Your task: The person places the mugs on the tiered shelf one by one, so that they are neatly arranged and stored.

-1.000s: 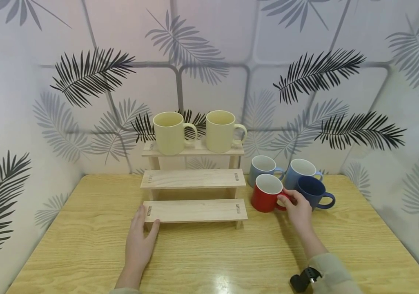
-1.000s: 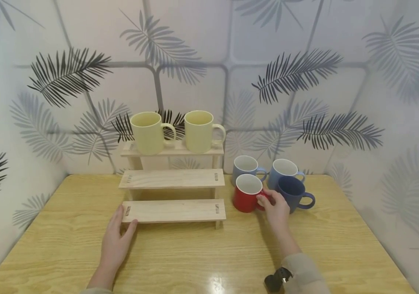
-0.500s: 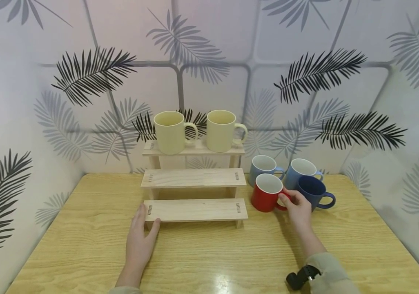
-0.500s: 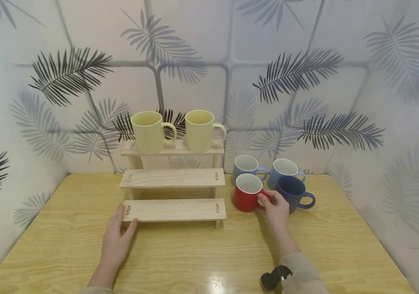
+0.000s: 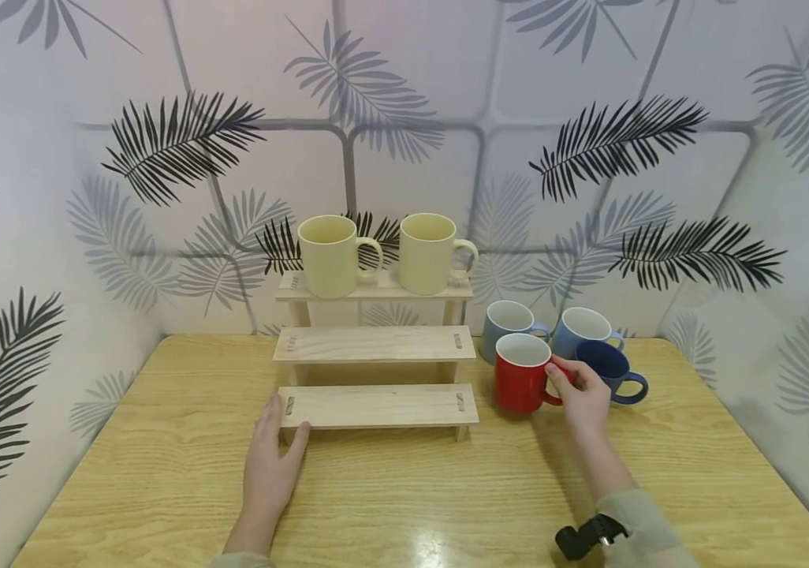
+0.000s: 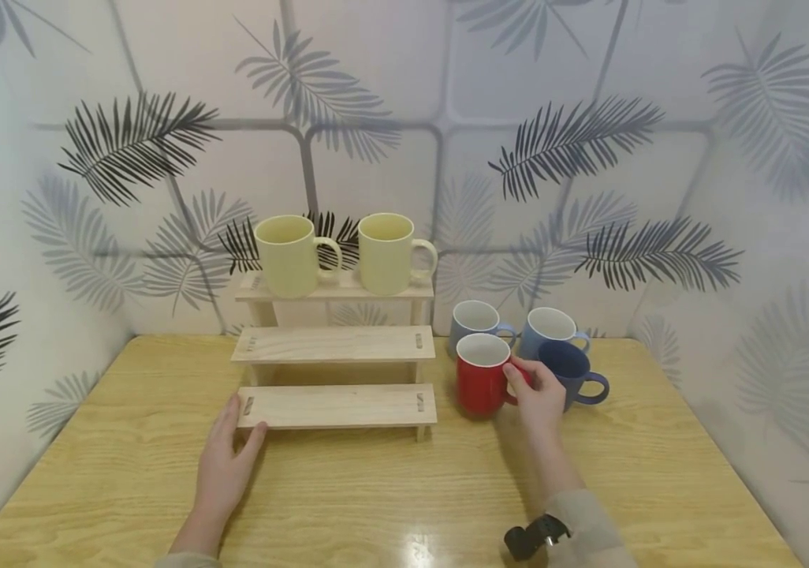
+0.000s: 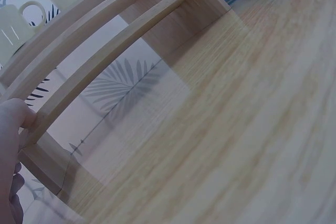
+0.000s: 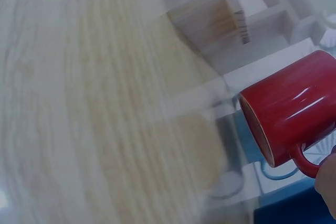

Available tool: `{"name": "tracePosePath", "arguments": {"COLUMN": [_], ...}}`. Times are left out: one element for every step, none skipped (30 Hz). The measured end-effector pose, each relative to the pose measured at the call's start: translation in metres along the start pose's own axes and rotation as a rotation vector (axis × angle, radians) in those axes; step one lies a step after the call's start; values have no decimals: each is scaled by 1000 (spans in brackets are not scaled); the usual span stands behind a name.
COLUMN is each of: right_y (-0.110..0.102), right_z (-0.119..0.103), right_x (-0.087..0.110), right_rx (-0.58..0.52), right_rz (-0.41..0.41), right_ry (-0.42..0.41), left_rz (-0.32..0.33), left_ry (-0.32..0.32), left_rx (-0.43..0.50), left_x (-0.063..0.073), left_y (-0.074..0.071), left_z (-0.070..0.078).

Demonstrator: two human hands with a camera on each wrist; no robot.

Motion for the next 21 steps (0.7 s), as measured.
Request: {"name": "tracePosePath", "arguments": {"right_y": [0, -1, -1, -1, -1, -1, -2, -3, -3, -3, -3, -2, -2, -1, 1, 2, 4, 6, 8, 11, 13], "right_z": [-3, -7, -10, -14, -18, -22, -26, -30, -33, -37, -40, -43, -46, -49, -53, -56, -59, -61, -64, -67, -69], "right_x": [1, 3, 5, 7, 9, 12, 14, 15, 17, 19, 21, 22, 23, 25, 27, 28, 30, 32, 34, 36, 38], "right_rx": [-15, -20, -34, -36, -39, -47, -45, -49, -60, -75, -90, -107, -123, -144, -153, -163, -172, -182, -188, -190, -185], "right_rz": [-6, -9, -16, -19, -24, -29, -25, -23, -24, -25, -30, -35, -40, -50, -59, -70, -81, -91, -99, -107, -113], "right_ry": [4, 2, 2, -2, -7, -12, -23, -29, -37, -43, -50, -57, -63, -69, -79, -84, -88, -87, -89, -91, -95], "left_rz": [0, 0, -1, -1, -3, -4, -5, -5, -6, -6, -6, -6, -6, -6, -7, -7, -8, -10, -10, -9, -9], "left_ry": [-1, -1, -2, -2, -3, -4, -5, -5, -5, -5, -5, -5, -5, -5, -7, -8, -9, -11, -11, -11, -11], "left_rx": [0, 0, -2, -4, -7, -9, -11, -12, -12, -12, -12, -12, -12, -13, -12, -12, -11, -10, -9, -8, -8], "left_x": [0, 0, 0, 0, 0, 0, 0, 0, 1, 1, 1, 1, 1, 1, 1, 1, 1, 1, 1, 1, 1], "left_y": [0, 0, 0, 0, 0, 1, 1, 1, 1, 1, 1, 1, 1, 1, 1, 1, 1, 1, 1, 1, 1], "left_z": [0, -1, -1, -2, -2, -2, -3, -3, -3, -2, -2, -2, -2, -1, -1, -1, -1, -1, -1, -1, -2]}}
Point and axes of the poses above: each hand's wrist, its own x-axis away from the middle knuckle, its own y-axis out of the palm, z = x × y, the point moved 10 cm from there along -x, towards the middle knuckle, and after that the axes turned 13 degrees about y, right-handed, at the moved point
